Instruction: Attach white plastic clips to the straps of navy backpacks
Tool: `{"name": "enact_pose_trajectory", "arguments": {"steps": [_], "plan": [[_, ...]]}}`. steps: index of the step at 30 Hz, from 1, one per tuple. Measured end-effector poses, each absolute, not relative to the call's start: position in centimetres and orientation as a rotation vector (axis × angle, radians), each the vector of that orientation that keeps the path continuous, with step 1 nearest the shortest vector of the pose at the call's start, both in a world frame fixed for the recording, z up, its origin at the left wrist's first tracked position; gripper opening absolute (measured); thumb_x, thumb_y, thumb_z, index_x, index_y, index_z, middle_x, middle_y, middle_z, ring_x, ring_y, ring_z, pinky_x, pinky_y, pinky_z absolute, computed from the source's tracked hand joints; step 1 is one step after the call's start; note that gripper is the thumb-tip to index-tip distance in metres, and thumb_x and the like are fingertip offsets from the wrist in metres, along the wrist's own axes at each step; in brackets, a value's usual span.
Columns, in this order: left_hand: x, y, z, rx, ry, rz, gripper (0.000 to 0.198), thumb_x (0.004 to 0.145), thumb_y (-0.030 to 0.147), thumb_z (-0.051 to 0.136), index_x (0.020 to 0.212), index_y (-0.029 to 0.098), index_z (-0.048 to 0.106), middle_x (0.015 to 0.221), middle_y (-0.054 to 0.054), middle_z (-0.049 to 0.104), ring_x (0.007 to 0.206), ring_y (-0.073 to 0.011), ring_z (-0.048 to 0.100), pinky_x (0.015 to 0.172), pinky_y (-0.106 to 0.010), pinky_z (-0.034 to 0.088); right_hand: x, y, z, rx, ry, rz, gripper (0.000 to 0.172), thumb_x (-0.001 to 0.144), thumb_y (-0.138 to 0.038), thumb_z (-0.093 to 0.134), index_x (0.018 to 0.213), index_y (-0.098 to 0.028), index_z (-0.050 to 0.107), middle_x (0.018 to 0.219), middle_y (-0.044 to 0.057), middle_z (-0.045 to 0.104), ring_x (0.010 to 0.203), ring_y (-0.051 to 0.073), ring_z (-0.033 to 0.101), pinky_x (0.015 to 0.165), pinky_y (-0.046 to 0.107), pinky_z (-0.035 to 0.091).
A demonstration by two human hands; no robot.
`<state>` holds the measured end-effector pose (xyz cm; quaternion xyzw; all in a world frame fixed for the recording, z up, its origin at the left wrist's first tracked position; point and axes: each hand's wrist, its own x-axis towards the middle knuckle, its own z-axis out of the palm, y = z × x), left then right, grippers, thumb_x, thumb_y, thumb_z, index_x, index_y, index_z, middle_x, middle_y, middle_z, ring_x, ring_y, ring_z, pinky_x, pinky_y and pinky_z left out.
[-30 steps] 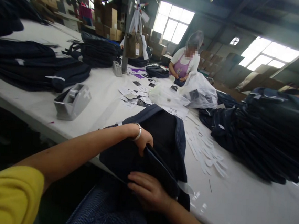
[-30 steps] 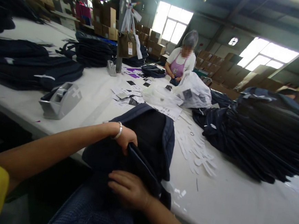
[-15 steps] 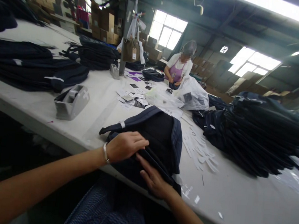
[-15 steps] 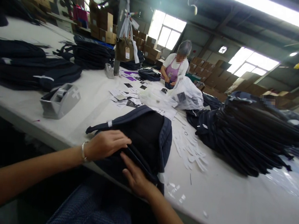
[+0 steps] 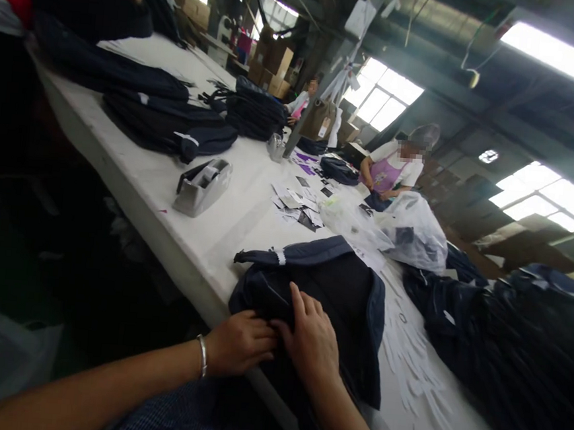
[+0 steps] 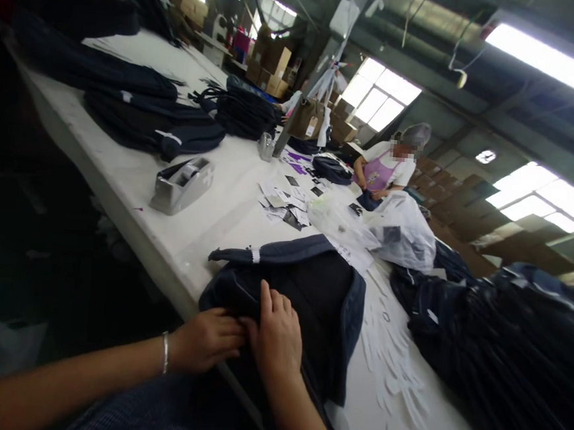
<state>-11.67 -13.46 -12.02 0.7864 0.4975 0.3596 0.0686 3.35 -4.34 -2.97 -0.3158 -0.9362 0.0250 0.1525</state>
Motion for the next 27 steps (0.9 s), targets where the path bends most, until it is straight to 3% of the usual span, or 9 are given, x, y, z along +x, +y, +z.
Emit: {"name": "enact_pose_trajectory", "arguments": {"steps": [3, 5, 8, 12, 15, 18, 22, 24, 27], "plan": [[-12.1, -13.8, -11.6, 2.152, 1.539, 1.182, 0.026, 0.091, 0.032, 0.047, 0.11, 0.027, 0.064, 0.109, -0.003, 0.07, 0.103, -0.0178, 0.063, 0.09, -0.034, 0.045, 1.8, -3.0, -1.5, -0.985, -2.778, 0.236, 0.034, 0.082, -0.031, 0.063, 0.115, -0.029, 0.062, 0.092, 0.005, 0.065, 0.082, 0.023, 0.063, 0.07, 0.035, 0.054], [-12.3, -13.9, -11.7, 1.932, 1.593, 1.251, 0.025, 0.093, 0.032, 0.044, 0.104, 0.028, 0.066, 0.104, 0.0, 0.072, 0.097, -0.0147, 0.065, 0.085, -0.028, 0.047, 2.2, -2.9, -1.4, -0.978, -2.696, 0.435, 0.021, 0.083, -0.033, 0.062, 0.103, -0.03, 0.067, 0.085, 0.001, 0.062, 0.075, 0.018, 0.062, 0.066, 0.029, 0.053], [-12.0, -13.7, -12.5, 1.799, 1.679, 1.369, 0.024, 0.093, 0.033, 0.045, 0.098, 0.026, 0.067, 0.095, 0.001, 0.073, 0.087, -0.0133, 0.066, 0.077, -0.025, 0.049, 3.6, -3.7, -2.1, -0.98, -2.478, 0.585, 0.019, 0.083, -0.034, 0.062, 0.1, -0.029, 0.069, 0.082, 0.001, 0.059, 0.074, 0.016, 0.062, 0.066, 0.027, 0.052], [-10.9, -13.5, -13.5, 1.943, 1.882, 1.456, 0.015, 0.089, 0.032, 0.052, 0.087, 0.022, 0.064, 0.081, -0.001, 0.069, 0.074, -0.0162, 0.062, 0.064, -0.027, 0.05, 5.0, -4.7, -3.4, -1.0, -2.341, 0.525, 0.018, 0.082, -0.033, 0.063, 0.098, -0.027, 0.07, 0.084, 0.002, 0.059, 0.074, 0.017, 0.062, 0.064, 0.028, 0.052], [-11.3, -13.9, -13.0, 1.67, 1.969, 1.651, 0.01, 0.087, 0.026, 0.054, 0.081, 0.02, 0.059, 0.083, -0.002, 0.066, 0.079, -0.0154, 0.062, 0.069, -0.026, 0.052, 5.5, -4.9, -4.0, -1.017, -2.304, 0.483, 0.018, 0.082, -0.033, 0.064, 0.097, -0.026, 0.071, 0.085, 0.003, 0.059, 0.075, 0.018, 0.062, 0.064, 0.029, 0.052], [-13.3, -14.2, -12.0, 1.344, 2.037, 1.82, 0.006, 0.086, 0.023, 0.055, 0.091, 0.02, 0.058, 0.1, -0.005, 0.065, 0.095, -0.0162, 0.061, 0.083, -0.028, 0.052, 5.8, -4.8, -4.4, -1.022, -2.267, 0.446, 0.019, 0.08, -0.033, 0.066, 0.096, -0.025, 0.071, 0.084, 0.003, 0.059, 0.075, 0.017, 0.062, 0.064, 0.027, 0.052], [-16.5, -13.4, -11.1, 1.465, 2.045, 1.614, 0.051, 0.074, 0.035, 0.07, 0.121, 0.024, 0.054, 0.128, -0.008, 0.057, 0.122, -0.0268, 0.049, 0.105, -0.045, 0.04, 6.0, -5.0, -4.9, -0.973, -2.239, 0.4, 0.019, 0.078, -0.032, 0.069, 0.094, -0.023, 0.072, 0.083, 0.002, 0.059, 0.073, 0.015, 0.061, 0.062, 0.024, 0.051], [-17.3, -12.5, -10.9, 1.553, 1.905, 1.501, 0.073, 0.066, 0.044, 0.075, 0.131, 0.024, 0.047, 0.132, -0.009, 0.055, 0.123, -0.0283, 0.048, 0.106, -0.045, 0.04, 5.8, -5.3, -5.0, -0.947, -2.224, 0.386, 0.019, 0.077, -0.031, 0.07, 0.094, -0.023, 0.073, 0.082, 0.002, 0.059, 0.072, 0.015, 0.061, 0.062, 0.023, 0.051], [-17.4, -11.3, -11.1, 1.481, 1.788, 1.455, 0.074, 0.067, 0.049, 0.073, 0.132, 0.026, 0.048, 0.131, -0.008, 0.057, 0.119, -0.0266, 0.053, 0.1, -0.04, 0.045, 5.4, -5.9, -5.2, -0.935, -2.203, 0.371, 0.018, 0.079, -0.03, 0.068, 0.094, -0.024, 0.073, 0.082, 0.003, 0.058, 0.072, 0.015, 0.06, 0.062, 0.023, 0.051]]}}
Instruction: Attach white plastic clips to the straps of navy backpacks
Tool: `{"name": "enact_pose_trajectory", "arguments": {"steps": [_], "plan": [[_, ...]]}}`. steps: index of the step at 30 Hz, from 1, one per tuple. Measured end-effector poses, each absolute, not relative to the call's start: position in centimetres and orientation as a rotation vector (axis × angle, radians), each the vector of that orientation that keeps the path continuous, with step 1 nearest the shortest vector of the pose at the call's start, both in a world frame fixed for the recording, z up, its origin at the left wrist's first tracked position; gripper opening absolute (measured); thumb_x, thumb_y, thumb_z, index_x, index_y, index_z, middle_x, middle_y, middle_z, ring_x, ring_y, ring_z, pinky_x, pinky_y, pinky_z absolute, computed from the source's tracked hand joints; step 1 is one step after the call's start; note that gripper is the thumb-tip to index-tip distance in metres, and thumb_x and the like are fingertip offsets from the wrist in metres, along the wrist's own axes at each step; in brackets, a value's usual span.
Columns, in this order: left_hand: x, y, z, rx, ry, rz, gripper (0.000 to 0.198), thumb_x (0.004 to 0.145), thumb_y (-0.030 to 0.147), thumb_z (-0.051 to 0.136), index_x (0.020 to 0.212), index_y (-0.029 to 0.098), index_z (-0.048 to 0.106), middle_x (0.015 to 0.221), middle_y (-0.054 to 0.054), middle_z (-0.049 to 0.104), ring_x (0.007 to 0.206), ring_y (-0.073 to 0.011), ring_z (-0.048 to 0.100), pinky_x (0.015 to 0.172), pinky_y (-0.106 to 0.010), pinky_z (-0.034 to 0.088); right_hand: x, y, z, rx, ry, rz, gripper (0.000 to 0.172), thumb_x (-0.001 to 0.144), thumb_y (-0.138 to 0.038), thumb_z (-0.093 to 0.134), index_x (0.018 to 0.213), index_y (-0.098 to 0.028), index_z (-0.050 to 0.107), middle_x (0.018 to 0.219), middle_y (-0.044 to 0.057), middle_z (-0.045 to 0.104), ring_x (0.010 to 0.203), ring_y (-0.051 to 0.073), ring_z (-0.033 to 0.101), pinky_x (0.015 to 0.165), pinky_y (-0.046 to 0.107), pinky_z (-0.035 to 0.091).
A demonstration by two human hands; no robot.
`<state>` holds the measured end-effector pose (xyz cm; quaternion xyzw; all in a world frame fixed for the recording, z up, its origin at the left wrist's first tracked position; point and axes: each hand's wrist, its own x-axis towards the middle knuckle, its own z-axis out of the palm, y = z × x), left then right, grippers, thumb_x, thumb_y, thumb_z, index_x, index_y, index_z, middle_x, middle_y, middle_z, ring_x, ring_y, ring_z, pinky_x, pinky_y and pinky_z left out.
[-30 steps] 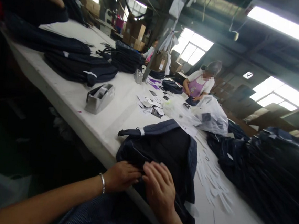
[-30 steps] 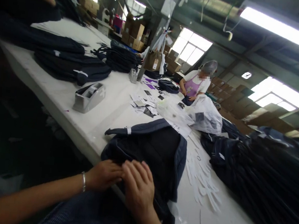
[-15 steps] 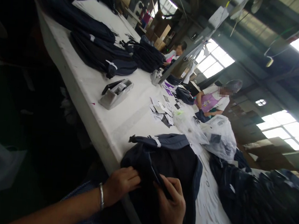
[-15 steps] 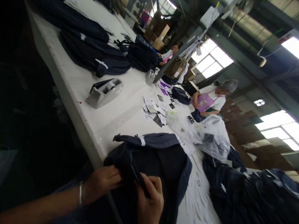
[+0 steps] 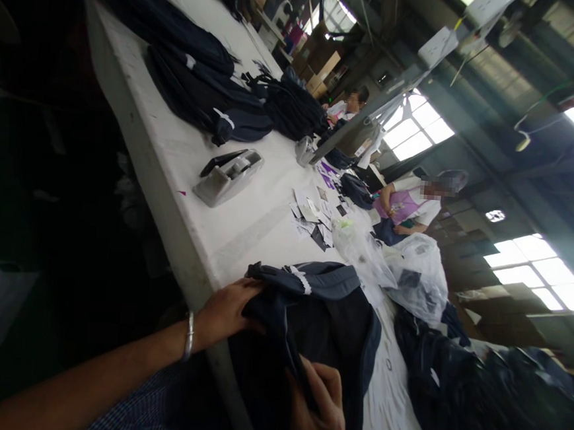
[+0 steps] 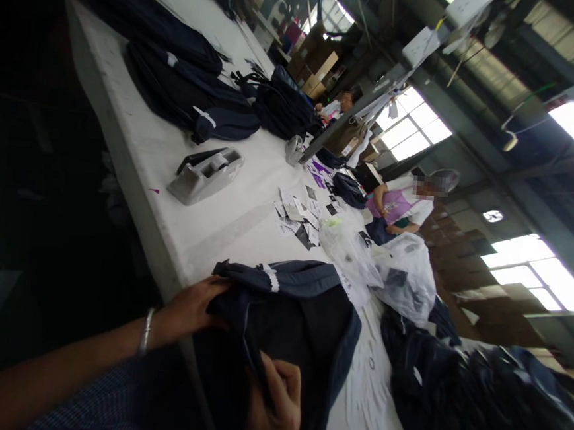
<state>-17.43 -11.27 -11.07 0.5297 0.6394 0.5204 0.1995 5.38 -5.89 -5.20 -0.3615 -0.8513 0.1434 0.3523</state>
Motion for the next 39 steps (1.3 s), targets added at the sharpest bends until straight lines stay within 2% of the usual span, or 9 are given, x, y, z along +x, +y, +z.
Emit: {"name": "enact_pose_trajectory", "arguments": {"steps": [5, 12, 19, 23, 27, 30, 34, 37, 39], "plan": [[-17.2, -10.7, -11.0, 1.189, 1.816, 1.493, 0.044, 0.07, 0.044, 0.071, 0.109, 0.026, 0.066, 0.115, -0.004, 0.067, 0.108, -0.0253, 0.06, 0.094, -0.034, 0.047, 5.4, -6.2, -5.8, -0.84, -2.195, 0.354, 0.019, 0.079, -0.023, 0.069, 0.097, -0.025, 0.072, 0.083, 0.003, 0.057, 0.071, 0.014, 0.06, 0.059, 0.024, 0.05], [-17.8, -10.7, -10.7, 1.03, 1.637, 1.522, 0.027, 0.076, 0.026, 0.059, 0.1, 0.021, 0.071, 0.1, -0.003, 0.073, 0.092, -0.0231, 0.067, 0.082, -0.03, 0.051, 5.4, -6.2, -6.9, -0.599, -2.291, 0.172, 0.036, 0.081, -0.011, 0.065, 0.112, -0.027, 0.067, 0.088, 0.005, 0.059, 0.077, 0.015, 0.06, 0.063, 0.026, 0.053], [-17.0, -10.0, -11.3, 0.857, 1.894, 1.719, 0.031, 0.073, 0.014, 0.052, 0.097, 0.019, 0.071, 0.095, -0.004, 0.074, 0.088, -0.0213, 0.068, 0.078, -0.027, 0.051, 4.6, -6.7, -7.8, -0.512, -2.541, -0.19, 0.047, 0.087, -0.012, 0.056, 0.13, -0.029, 0.053, 0.09, 0.006, 0.066, 0.08, 0.019, 0.061, 0.071, 0.032, 0.054], [-16.8, -10.3, -11.3, 0.834, 1.998, 1.744, 0.025, 0.076, 0.02, 0.054, 0.096, 0.018, 0.069, 0.092, -0.005, 0.074, 0.083, -0.0208, 0.069, 0.072, -0.026, 0.051, 4.8, -7.4, -8.1, -0.585, -2.673, -0.306, 0.052, 0.088, -0.015, 0.048, 0.138, -0.027, 0.043, 0.107, 0.008, 0.066, 0.094, 0.025, 0.062, 0.081, 0.041, 0.054], [-17.6, -10.1, -11.2, 0.777, 1.897, 1.832, 0.029, 0.075, 0.022, 0.056, 0.1, 0.016, 0.067, 0.095, -0.005, 0.074, 0.083, -0.0199, 0.069, 0.074, -0.027, 0.052, 6.0, -8.3, -6.7, -0.827, -2.733, -0.271, 0.066, 0.083, -0.012, 0.047, 0.145, -0.025, 0.028, 0.137, 0.007, 0.05, 0.117, 0.029, 0.054, 0.087, 0.042, 0.055], [-18.5, -9.7, -11.1, 0.749, 1.888, 1.835, 0.028, 0.073, 0.02, 0.055, 0.098, 0.014, 0.067, 0.094, -0.007, 0.074, 0.086, -0.021, 0.068, 0.077, -0.028, 0.052, 8.0, -9.0, -5.9, -1.066, -2.722, -0.164, 0.081, 0.073, -0.002, 0.042, 0.148, -0.024, 0.018, 0.139, 0.005, 0.049, 0.118, 0.025, 0.055, 0.083, 0.036, 0.057], [-18.1, -11.3, -10.8, 0.839, 2.004, 1.729, 0.029, 0.077, 0.023, 0.051, 0.101, 0.014, 0.065, 0.097, -0.007, 0.073, 0.089, -0.0206, 0.068, 0.08, -0.029, 0.053, 9.8, -10.0, -6.5, -1.17, -2.657, -0.086, 0.091, 0.064, 0.008, 0.035, 0.146, -0.028, 0.023, 0.136, 0.0, 0.052, 0.121, 0.019, 0.053, 0.091, 0.032, 0.053], [-15.8, -14.7, -9.8, 1.032, 2.271, 1.651, 0.027, 0.083, 0.03, 0.052, 0.104, 0.018, 0.062, 0.101, -0.006, 0.071, 0.087, -0.0201, 0.067, 0.082, -0.032, 0.053, 9.4, -10.3, -6.9, -1.182, -2.649, -0.032, 0.089, 0.064, 0.011, 0.034, 0.144, -0.026, 0.028, 0.138, 0.0, 0.05, 0.126, 0.018, 0.048, 0.099, 0.033, 0.049], [-13.9, -16.7, -8.7, 1.461, 2.351, 1.54, 0.026, 0.082, 0.031, 0.056, 0.105, 0.02, 0.062, 0.107, -0.007, 0.069, 0.098, -0.0226, 0.064, 0.092, -0.037, 0.049, 8.8, -10.3, -6.7, -1.164, -2.647, -0.025, 0.084, 0.067, 0.011, 0.035, 0.143, -0.024, 0.033, 0.138, 0.002, 0.051, 0.127, 0.02, 0.048, 0.098, 0.034, 0.049]]}}
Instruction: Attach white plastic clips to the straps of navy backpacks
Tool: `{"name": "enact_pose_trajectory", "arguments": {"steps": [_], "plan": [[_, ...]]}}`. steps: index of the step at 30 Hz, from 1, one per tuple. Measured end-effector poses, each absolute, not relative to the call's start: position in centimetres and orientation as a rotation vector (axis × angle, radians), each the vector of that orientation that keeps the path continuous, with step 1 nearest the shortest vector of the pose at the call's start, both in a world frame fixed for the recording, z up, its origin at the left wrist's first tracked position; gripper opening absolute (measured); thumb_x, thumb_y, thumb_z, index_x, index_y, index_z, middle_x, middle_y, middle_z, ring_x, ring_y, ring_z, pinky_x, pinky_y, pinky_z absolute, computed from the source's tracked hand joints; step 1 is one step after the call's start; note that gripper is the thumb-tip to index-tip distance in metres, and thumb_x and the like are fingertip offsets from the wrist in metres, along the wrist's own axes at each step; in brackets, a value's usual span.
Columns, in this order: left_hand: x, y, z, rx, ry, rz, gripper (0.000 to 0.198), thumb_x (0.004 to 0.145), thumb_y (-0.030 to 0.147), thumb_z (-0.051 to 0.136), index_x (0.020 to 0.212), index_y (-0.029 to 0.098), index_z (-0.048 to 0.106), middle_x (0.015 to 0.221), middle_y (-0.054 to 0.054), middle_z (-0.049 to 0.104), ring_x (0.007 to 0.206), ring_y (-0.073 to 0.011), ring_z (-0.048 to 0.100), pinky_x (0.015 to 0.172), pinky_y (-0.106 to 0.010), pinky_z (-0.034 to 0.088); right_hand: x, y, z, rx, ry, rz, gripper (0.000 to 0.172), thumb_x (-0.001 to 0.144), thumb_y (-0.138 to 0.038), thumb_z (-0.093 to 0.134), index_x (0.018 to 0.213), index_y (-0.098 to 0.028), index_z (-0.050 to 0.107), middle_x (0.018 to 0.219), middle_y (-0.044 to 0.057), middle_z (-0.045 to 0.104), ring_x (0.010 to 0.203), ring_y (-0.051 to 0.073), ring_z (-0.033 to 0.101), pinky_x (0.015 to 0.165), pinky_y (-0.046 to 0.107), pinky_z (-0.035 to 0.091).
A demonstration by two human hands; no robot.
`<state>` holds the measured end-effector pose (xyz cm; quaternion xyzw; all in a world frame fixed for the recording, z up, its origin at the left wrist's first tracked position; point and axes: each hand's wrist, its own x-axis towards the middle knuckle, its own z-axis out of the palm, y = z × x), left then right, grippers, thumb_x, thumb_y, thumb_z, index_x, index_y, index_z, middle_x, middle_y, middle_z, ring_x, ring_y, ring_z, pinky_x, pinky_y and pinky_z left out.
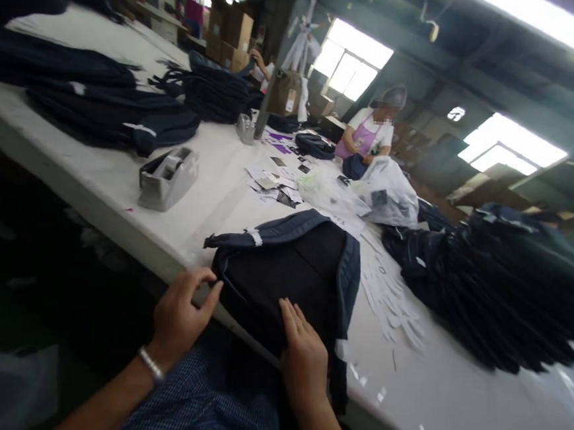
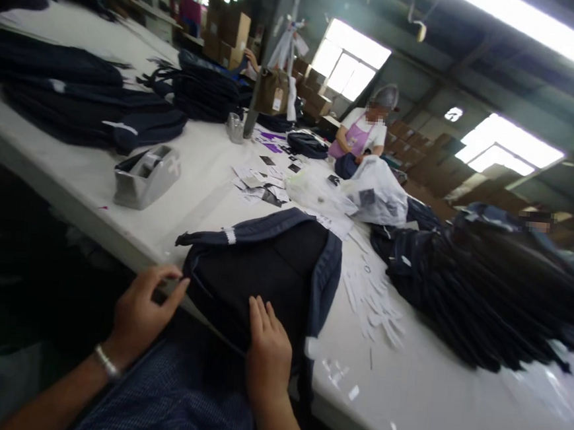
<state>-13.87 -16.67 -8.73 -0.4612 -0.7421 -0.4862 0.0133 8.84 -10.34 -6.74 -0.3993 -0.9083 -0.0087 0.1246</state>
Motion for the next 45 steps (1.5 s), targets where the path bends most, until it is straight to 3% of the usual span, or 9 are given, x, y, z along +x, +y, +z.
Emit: {"name": "enact_pose_trajectory", "arguments": {"steps": [5, 11, 16, 21, 24, 28, 36, 41, 45], "plan": [[-11.0, -14.9, -5.9, -2.635, -1.582, -0.764, 0.058, 0.081, 0.013, 0.052, 0.136, 0.029, 0.043, 0.141, -0.004, 0.049, 0.132, -0.023, 0.041, 0.113, -0.045, 0.026, 9.5, -12.0, -6.3, -1.026, -2.518, -0.09, 0.053, 0.085, -0.001, 0.04, 0.135, -0.018, 0.045, 0.134, 0.008, 0.055, 0.124, 0.024, 0.05, 0.101, 0.042, 0.045], [-11.1, -8.7, -3.7, -2.956, -1.56, -0.382, 0.045, 0.08, 0.026, 0.059, 0.124, 0.032, 0.057, 0.12, -0.002, 0.066, 0.104, -0.022, 0.065, 0.088, -0.031, 0.048, 12.2, -18.3, -8.8, -0.652, -2.421, -0.036, 0.039, 0.091, -0.011, 0.044, 0.128, -0.019, 0.052, 0.129, 0.004, 0.059, 0.13, 0.017, 0.043, 0.11, 0.038, 0.037], [-11.5, -7.9, -2.3, -2.938, -1.727, -0.384, 0.038, 0.08, 0.042, 0.057, 0.116, 0.031, 0.064, 0.101, -0.003, 0.074, 0.091, -0.0229, 0.069, 0.079, -0.028, 0.049, 11.7, -17.8, -11.5, -1.01, -2.439, 0.073, 0.056, 0.09, -0.026, 0.052, 0.141, -0.013, 0.034, 0.145, 0.013, 0.039, 0.138, 0.025, 0.029, 0.108, 0.042, 0.039], [-11.7, -8.2, -2.9, -2.924, -1.771, -0.426, 0.037, 0.079, 0.045, 0.057, 0.112, 0.03, 0.066, 0.103, -0.002, 0.073, 0.094, -0.0226, 0.068, 0.081, -0.028, 0.049, 11.8, -15.3, -11.6, -1.136, -2.458, 0.248, 0.083, 0.08, -0.051, 0.063, 0.146, -0.018, 0.025, 0.152, 0.011, 0.026, 0.139, 0.029, 0.026, 0.112, 0.044, 0.032], [-11.6, -8.4, -3.5, -2.896, -1.79, -0.434, 0.038, 0.079, 0.042, 0.057, 0.114, 0.032, 0.064, 0.112, 0.0, 0.07, 0.099, -0.0232, 0.066, 0.083, -0.029, 0.048, 12.2, -14.5, -10.7, -1.107, -2.474, 0.295, 0.077, 0.081, -0.049, 0.062, 0.144, -0.022, 0.029, 0.149, 0.009, 0.034, 0.135, 0.027, 0.035, 0.107, 0.039, 0.039], [-11.4, -7.6, -2.9, -2.909, -1.932, -0.464, 0.037, 0.08, 0.046, 0.053, 0.109, 0.026, 0.066, 0.098, -0.002, 0.074, 0.087, -0.0225, 0.068, 0.076, -0.029, 0.047, 12.0, -15.2, -10.1, -0.97, -2.389, 0.099, 0.047, 0.09, -0.024, 0.051, 0.136, -0.018, 0.043, 0.139, 0.009, 0.049, 0.13, 0.022, 0.043, 0.104, 0.037, 0.042], [-11.7, -3.9, -1.0, -3.22, -2.209, -0.513, 0.047, 0.072, 0.054, 0.059, 0.094, 0.014, 0.068, 0.078, -0.002, 0.07, 0.071, -0.0195, 0.061, 0.064, -0.027, 0.047, 11.0, -17.7, -10.2, -0.785, -2.424, -0.029, 0.045, 0.091, -0.016, 0.046, 0.136, -0.012, 0.042, 0.141, 0.01, 0.046, 0.14, 0.021, 0.026, 0.113, 0.042, 0.031], [-11.5, -3.8, -0.5, -3.258, -2.091, -0.385, 0.043, 0.076, 0.051, 0.058, 0.096, 0.015, 0.069, 0.084, -0.003, 0.072, 0.078, -0.0221, 0.065, 0.069, -0.029, 0.05, 10.6, -15.4, -10.7, -0.989, -2.473, 0.135, 0.069, 0.085, -0.043, 0.058, 0.144, -0.017, 0.03, 0.151, 0.012, 0.029, 0.141, 0.027, 0.022, 0.114, 0.045, 0.028], [-11.3, -6.0, -1.5, -2.996, -1.81, -0.383, 0.035, 0.081, 0.042, 0.056, 0.112, 0.026, 0.066, 0.106, -0.003, 0.072, 0.095, -0.0235, 0.067, 0.084, -0.033, 0.051, 10.1, -13.4, -11.1, -1.168, -2.437, 0.282, 0.088, 0.074, -0.057, 0.066, 0.145, -0.024, 0.026, 0.153, 0.011, 0.025, 0.137, 0.031, 0.029, 0.11, 0.046, 0.031]]}}
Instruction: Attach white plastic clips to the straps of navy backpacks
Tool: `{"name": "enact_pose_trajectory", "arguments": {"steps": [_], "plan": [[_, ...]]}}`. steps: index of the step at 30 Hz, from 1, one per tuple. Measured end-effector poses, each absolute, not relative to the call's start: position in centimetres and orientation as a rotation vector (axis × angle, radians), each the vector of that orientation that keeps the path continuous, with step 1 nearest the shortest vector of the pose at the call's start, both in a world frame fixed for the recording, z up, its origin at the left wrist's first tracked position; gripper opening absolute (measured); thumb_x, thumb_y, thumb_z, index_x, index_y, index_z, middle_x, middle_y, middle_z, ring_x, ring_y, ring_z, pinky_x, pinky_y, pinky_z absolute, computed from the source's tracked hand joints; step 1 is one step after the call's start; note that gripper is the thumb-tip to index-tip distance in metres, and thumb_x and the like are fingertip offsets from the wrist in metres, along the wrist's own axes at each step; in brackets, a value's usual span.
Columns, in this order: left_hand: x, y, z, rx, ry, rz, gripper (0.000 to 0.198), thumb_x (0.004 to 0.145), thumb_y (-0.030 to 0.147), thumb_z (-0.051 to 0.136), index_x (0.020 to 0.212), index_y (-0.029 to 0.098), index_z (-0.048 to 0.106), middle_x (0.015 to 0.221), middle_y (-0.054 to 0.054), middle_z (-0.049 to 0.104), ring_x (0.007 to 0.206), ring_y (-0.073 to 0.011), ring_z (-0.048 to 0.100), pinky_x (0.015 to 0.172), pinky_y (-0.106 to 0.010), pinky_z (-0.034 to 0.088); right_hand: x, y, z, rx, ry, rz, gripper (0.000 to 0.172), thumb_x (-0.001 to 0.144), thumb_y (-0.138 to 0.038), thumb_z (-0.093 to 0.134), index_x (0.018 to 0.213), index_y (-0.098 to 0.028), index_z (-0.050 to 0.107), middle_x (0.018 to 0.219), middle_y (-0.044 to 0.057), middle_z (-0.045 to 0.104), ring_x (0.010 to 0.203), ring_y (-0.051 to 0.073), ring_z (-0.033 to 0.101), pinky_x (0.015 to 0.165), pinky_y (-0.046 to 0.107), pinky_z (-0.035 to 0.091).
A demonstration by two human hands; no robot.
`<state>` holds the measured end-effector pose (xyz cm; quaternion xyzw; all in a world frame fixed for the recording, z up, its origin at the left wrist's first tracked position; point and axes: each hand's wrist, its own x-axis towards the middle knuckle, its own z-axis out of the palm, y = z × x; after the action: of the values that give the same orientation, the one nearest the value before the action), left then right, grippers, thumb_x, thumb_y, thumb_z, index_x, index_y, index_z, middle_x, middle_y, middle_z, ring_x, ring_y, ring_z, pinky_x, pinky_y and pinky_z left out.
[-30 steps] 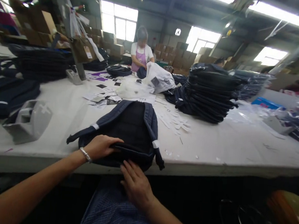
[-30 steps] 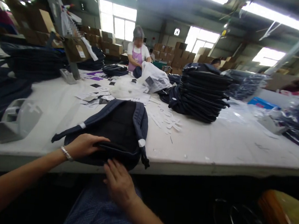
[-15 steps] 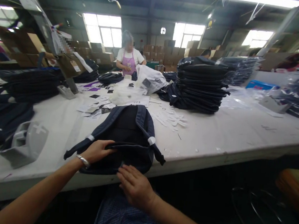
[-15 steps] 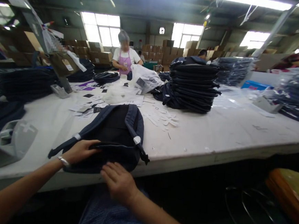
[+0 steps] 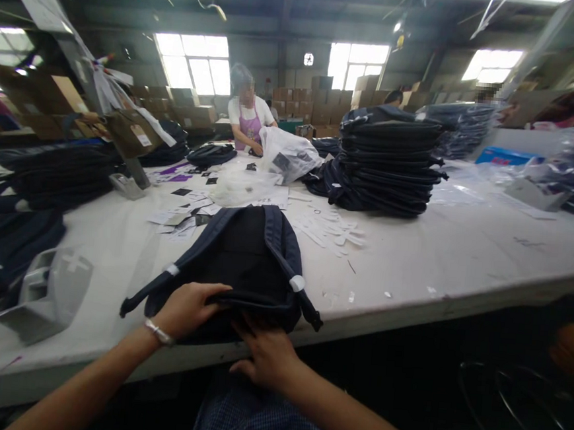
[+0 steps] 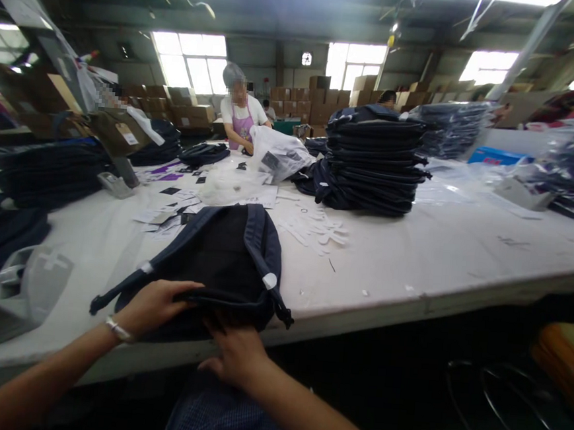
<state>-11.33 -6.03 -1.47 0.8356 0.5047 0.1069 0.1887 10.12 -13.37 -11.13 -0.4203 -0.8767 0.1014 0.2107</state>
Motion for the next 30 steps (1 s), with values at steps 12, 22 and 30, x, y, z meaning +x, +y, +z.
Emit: {"name": "enact_pose_trajectory", "arguments": {"steps": [12, 22, 30], "plan": [[-13.9, -13.0, -10.1, 2.675, 1.805, 0.33, 0.037, 0.09, 0.016, 0.038, 0.109, 0.025, 0.068, 0.072, -0.006, 0.071, 0.062, -0.0184, 0.066, 0.061, -0.029, 0.053, 10.7, -13.1, -9.5, -1.209, -2.445, 0.336, 0.084, 0.075, -0.054, 0.066, 0.145, -0.031, 0.025, 0.148, 0.007, 0.037, 0.128, 0.032, 0.044, 0.104, 0.046, 0.04], [-14.4, -8.7, -8.4, 2.626, 1.722, 0.277, 0.071, 0.072, 0.062, 0.061, 0.133, 0.027, 0.05, 0.118, -0.014, 0.064, 0.111, -0.0333, 0.057, 0.094, -0.045, 0.043, 11.5, -9.2, -8.6, -1.242, -2.521, 0.269, 0.08, 0.075, -0.037, 0.072, 0.143, -0.027, 0.032, 0.143, 0.011, 0.044, 0.129, 0.034, 0.043, 0.104, 0.049, 0.04], [-14.2, -8.6, -10.1, 3.217, 1.04, 0.51, 0.039, 0.09, 0.012, 0.047, 0.126, 0.024, 0.053, 0.124, -0.005, 0.063, 0.108, -0.0183, 0.059, 0.087, -0.032, 0.046, 12.6, -7.8, -11.0, -1.036, -2.676, -0.072, 0.061, 0.078, -0.03, 0.07, 0.135, -0.026, 0.047, 0.136, 0.008, 0.052, 0.114, 0.029, 0.057, 0.09, 0.036, 0.055]]}}
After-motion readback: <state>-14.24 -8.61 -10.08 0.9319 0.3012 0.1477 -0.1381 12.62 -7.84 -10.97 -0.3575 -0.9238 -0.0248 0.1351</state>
